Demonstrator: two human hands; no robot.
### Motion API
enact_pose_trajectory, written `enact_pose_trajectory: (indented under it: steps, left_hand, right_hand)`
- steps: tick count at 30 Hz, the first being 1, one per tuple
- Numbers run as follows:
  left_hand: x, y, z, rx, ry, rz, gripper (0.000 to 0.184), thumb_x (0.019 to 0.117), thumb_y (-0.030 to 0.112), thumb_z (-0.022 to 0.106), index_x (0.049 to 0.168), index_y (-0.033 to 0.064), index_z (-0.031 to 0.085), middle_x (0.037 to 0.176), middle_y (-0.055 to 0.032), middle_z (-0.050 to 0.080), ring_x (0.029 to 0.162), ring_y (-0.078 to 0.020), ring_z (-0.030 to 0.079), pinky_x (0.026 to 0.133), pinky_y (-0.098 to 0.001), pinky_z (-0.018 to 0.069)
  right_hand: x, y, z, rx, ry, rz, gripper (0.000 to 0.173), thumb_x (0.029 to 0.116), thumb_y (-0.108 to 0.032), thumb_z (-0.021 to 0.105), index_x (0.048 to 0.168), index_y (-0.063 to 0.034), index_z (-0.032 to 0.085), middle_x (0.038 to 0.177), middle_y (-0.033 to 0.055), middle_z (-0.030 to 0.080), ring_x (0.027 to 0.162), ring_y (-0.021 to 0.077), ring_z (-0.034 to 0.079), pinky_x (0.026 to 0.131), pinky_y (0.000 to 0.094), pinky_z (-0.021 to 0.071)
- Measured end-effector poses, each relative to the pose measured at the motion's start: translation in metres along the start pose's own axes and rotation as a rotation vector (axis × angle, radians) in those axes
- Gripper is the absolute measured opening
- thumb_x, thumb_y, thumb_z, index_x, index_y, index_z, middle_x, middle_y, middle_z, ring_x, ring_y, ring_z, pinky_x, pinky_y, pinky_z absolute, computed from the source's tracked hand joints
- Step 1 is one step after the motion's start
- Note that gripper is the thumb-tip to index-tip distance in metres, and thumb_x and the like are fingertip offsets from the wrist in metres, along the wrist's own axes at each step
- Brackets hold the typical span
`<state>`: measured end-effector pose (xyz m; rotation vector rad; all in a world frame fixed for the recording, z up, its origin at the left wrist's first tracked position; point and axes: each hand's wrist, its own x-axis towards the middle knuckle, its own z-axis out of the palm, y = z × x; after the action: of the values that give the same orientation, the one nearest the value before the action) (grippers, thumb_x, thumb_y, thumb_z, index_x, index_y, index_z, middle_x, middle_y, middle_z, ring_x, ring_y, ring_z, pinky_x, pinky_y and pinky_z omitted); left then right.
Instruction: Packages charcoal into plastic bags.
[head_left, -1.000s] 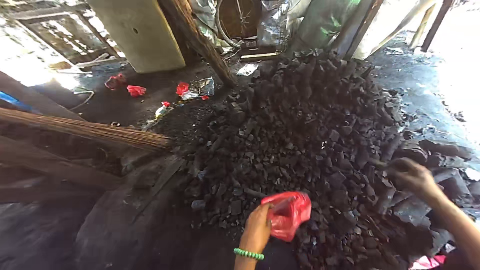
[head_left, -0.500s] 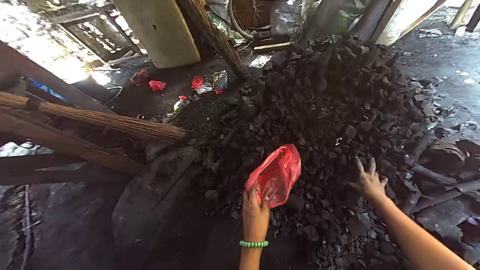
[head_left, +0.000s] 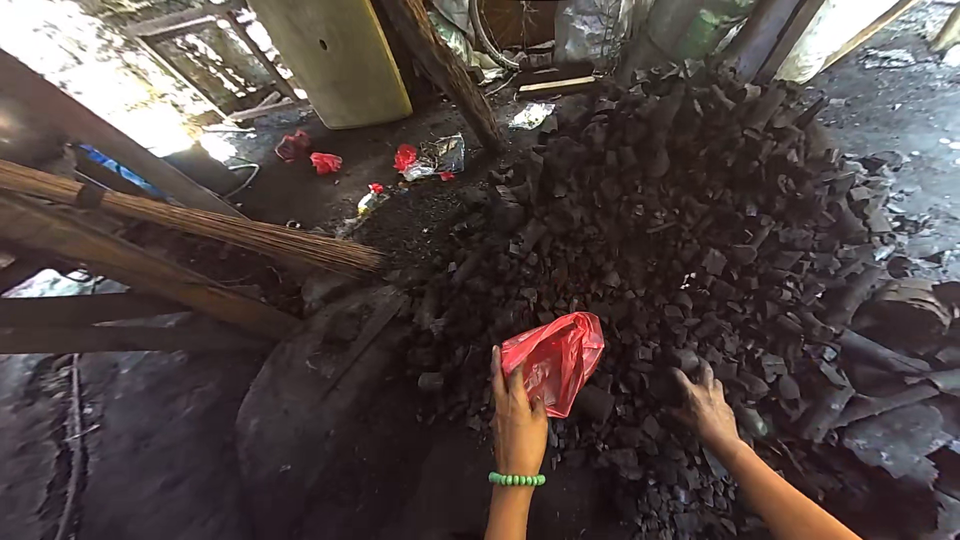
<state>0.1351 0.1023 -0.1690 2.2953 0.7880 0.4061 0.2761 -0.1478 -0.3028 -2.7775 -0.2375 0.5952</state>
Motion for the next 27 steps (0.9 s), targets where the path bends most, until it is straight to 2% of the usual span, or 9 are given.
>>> enact_pose_trajectory:
  steps: [7, 9, 12, 15, 17, 20, 23, 25, 27]
  left_hand:
    - [0.003, 0.018, 0.010, 0.043, -0.168, -0.013, 0.055, 0.0890, -0.006, 0.065, 0.143, 0.0014, 0.055, 0.167, -0.0199, 0.021, 0.128, -0.0386, 0.058, 0.099, -0.0488, 0.0530]
    - [0.003, 0.028, 0.014, 0.052, -0.289, -0.009, 0.063, 0.0889, -0.005, 0.065, 0.149, 0.0032, 0.048, 0.168, -0.0188, 0.020, 0.129, -0.0377, 0.058, 0.101, -0.0484, 0.0525]
    - [0.003, 0.045, 0.013, -0.049, -0.530, -0.021, 0.078, 0.0877, -0.006, 0.065, 0.158, 0.0025, 0.032, 0.166, -0.0222, 0.024, 0.138, -0.0371, 0.049, 0.110, -0.0488, 0.0455]
    - [0.004, 0.046, 0.004, -0.247, -0.633, -0.025, 0.089, 0.0839, -0.006, 0.070, 0.160, 0.0013, 0.025, 0.161, -0.0268, 0.029, 0.142, -0.0355, 0.044, 0.114, -0.0472, 0.0407]
    - [0.005, 0.040, -0.012, -0.305, -0.558, -0.008, 0.088, 0.0836, -0.006, 0.071, 0.159, 0.0000, 0.027, 0.158, -0.0274, 0.034, 0.139, -0.0359, 0.047, 0.112, -0.0492, 0.0427]
    - [0.003, 0.023, -0.042, -0.222, -0.387, -0.045, 0.087, 0.0820, -0.008, 0.069, 0.159, 0.0037, 0.031, 0.157, -0.0241, 0.039, 0.135, -0.0358, 0.050, 0.108, -0.0519, 0.0456]
    - [-0.004, 0.003, -0.073, -0.202, -0.238, -0.146, 0.073, 0.0835, -0.008, 0.066, 0.152, 0.0034, 0.044, 0.148, -0.0240, 0.048, 0.113, -0.0327, 0.063, 0.092, -0.0493, 0.0546]
    - [-0.007, -0.012, -0.086, -0.349, -0.158, -0.176, 0.061, 0.0827, -0.008, 0.063, 0.141, 0.0057, 0.055, 0.133, -0.0181, 0.055, 0.077, -0.0193, 0.065, 0.062, -0.0345, 0.0563]
    - [-0.008, -0.023, -0.093, -0.361, -0.138, -0.191, 0.058, 0.0822, -0.008, 0.063, 0.138, 0.0063, 0.059, 0.133, -0.0165, 0.057, 0.076, -0.0178, 0.063, 0.060, -0.0330, 0.0538]
  right_hand:
    - [-0.003, 0.009, -0.032, 0.831, 0.069, -0.043, 0.090, 0.0704, -0.017, 0.092, 0.145, -0.0012, 0.045, 0.138, 0.0288, 0.050, 0.117, 0.0389, 0.059, 0.093, 0.0545, 0.0525]
    - [-0.023, -0.015, -0.048, 1.361, -0.057, -0.061, 0.091, 0.0744, -0.025, 0.083, 0.148, -0.0097, 0.031, 0.112, 0.0128, 0.063, 0.086, 0.0196, 0.068, 0.070, 0.0373, 0.0601]
    - [-0.047, -0.059, -0.055, 1.897, -0.352, -0.162, 0.106, 0.0516, -0.050, 0.098, 0.136, -0.0193, 0.042, 0.099, 0.0071, 0.072, 0.078, 0.0190, 0.073, 0.063, 0.0368, 0.0625]
    - [-0.054, -0.097, -0.044, 1.705, -0.418, -0.234, 0.105, 0.0584, -0.040, 0.096, 0.143, -0.0133, 0.039, 0.109, 0.0112, 0.069, 0.091, 0.0227, 0.071, 0.074, 0.0416, 0.0623]
    - [-0.049, -0.115, -0.046, 0.996, -0.381, -0.355, 0.084, 0.0761, -0.015, 0.084, 0.147, -0.0050, 0.040, 0.127, 0.0169, 0.062, 0.109, 0.0251, 0.067, 0.091, 0.0414, 0.0578]
    - [-0.052, -0.149, -0.057, 0.062, -0.452, -0.600, 0.073, 0.0941, -0.019, 0.072, 0.159, -0.0237, 0.037, 0.142, 0.0243, 0.057, 0.129, 0.0421, 0.057, 0.107, 0.0621, 0.0434]
    - [-0.052, -0.165, -0.081, 0.335, -0.544, -0.838, 0.033, 0.1006, -0.007, 0.061, 0.133, -0.0065, 0.067, 0.126, 0.0161, 0.069, 0.118, 0.0268, 0.065, 0.106, 0.0463, 0.0485]
    - [-0.045, -0.168, -0.092, 0.873, -0.579, -0.756, 0.022, 0.1023, -0.006, 0.052, 0.110, 0.0027, 0.070, 0.105, 0.0112, 0.074, 0.096, 0.0174, 0.072, 0.091, 0.0352, 0.0587]
    - [-0.025, -0.168, -0.074, 1.266, -0.455, -0.617, 0.019, 0.1014, -0.011, 0.049, 0.098, -0.0052, 0.067, 0.088, 0.0063, 0.076, 0.075, 0.0145, 0.074, 0.073, 0.0324, 0.0638]
